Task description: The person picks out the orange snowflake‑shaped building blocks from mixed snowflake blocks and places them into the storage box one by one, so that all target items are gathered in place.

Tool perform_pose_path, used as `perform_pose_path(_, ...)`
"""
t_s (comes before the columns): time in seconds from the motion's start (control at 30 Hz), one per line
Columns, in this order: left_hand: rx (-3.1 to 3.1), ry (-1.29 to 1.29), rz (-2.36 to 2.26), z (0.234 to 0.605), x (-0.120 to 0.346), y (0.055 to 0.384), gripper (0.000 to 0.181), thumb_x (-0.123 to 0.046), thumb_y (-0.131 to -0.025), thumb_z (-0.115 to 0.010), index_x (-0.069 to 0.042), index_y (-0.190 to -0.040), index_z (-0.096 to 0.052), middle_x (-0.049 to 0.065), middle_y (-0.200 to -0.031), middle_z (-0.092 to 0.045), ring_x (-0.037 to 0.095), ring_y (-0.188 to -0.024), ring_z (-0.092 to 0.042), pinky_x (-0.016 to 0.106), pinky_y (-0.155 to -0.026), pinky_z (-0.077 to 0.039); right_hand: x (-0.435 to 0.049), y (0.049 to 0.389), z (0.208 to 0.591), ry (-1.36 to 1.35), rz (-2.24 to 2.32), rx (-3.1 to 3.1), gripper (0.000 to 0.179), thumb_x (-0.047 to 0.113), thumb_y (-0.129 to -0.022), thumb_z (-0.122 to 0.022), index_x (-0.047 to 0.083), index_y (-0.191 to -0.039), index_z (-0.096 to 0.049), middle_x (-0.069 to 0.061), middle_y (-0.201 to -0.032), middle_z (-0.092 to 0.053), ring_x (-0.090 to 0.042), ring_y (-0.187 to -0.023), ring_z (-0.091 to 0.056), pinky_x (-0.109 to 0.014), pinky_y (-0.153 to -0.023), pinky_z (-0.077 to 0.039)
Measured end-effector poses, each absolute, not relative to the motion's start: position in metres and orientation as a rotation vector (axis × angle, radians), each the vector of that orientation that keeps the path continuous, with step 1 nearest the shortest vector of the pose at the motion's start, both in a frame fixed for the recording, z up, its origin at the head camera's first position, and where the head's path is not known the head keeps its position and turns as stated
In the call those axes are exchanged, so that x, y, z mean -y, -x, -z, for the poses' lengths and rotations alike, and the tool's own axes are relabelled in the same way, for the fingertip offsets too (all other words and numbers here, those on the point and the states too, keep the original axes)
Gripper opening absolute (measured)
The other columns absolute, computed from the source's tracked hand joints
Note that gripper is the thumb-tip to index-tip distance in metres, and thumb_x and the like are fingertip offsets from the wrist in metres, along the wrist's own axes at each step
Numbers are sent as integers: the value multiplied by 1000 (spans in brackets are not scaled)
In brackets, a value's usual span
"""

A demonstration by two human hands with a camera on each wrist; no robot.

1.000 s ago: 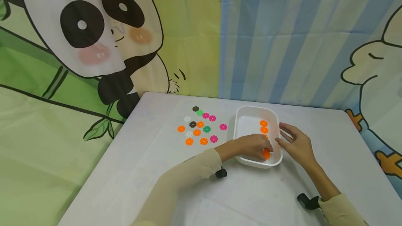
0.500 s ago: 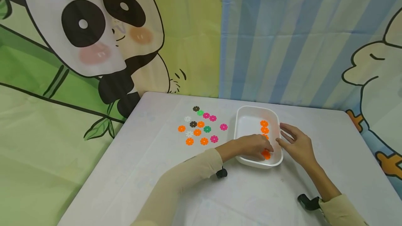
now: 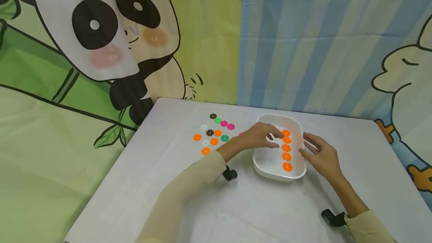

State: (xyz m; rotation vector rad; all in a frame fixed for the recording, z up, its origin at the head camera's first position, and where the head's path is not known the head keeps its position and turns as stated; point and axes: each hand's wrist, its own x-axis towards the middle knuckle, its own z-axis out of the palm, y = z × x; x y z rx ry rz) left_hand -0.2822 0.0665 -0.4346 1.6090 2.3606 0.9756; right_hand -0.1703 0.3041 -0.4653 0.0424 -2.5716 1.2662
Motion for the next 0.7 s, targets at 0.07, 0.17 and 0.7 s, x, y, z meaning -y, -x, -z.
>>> perform_pose_path(0.07,-2354,-1560,-1131,434,-52,291,36,-13,-84,-78,-4,-117,-69,7,-113,-70,7,-100,-63,12,-80,-50,-304,170,464,-42,-1263,2566,62,6,-85,-75,-4,-139,-47,-23,-138,-51,-42,-120,-54,-13,-82,-45)
perform_pose_path(0.17,-2372,-1468,-1287,436,-25,305,34,-9,-83,-77,-2,-116,-69,8,-112,-70,11,-100,-64,16,-80,-52,-304,169,464,-48,-1260,2559,61,6,-84,-75,-4,-138,-48,-23,-138,-51,-43,-120,-54,-13,-81,-45)
perform_pose_path(0.7,-2662,-915,-894,470,94,335,35,-5,-87,-71,-1,-122,-67,10,-117,-67,23,-104,-63,33,-91,-52,-304,169,468,-25,-1228,2572,59,9,-86,-74,-4,-138,-48,-22,-138,-51,-42,-120,-54,-13,-81,-46)
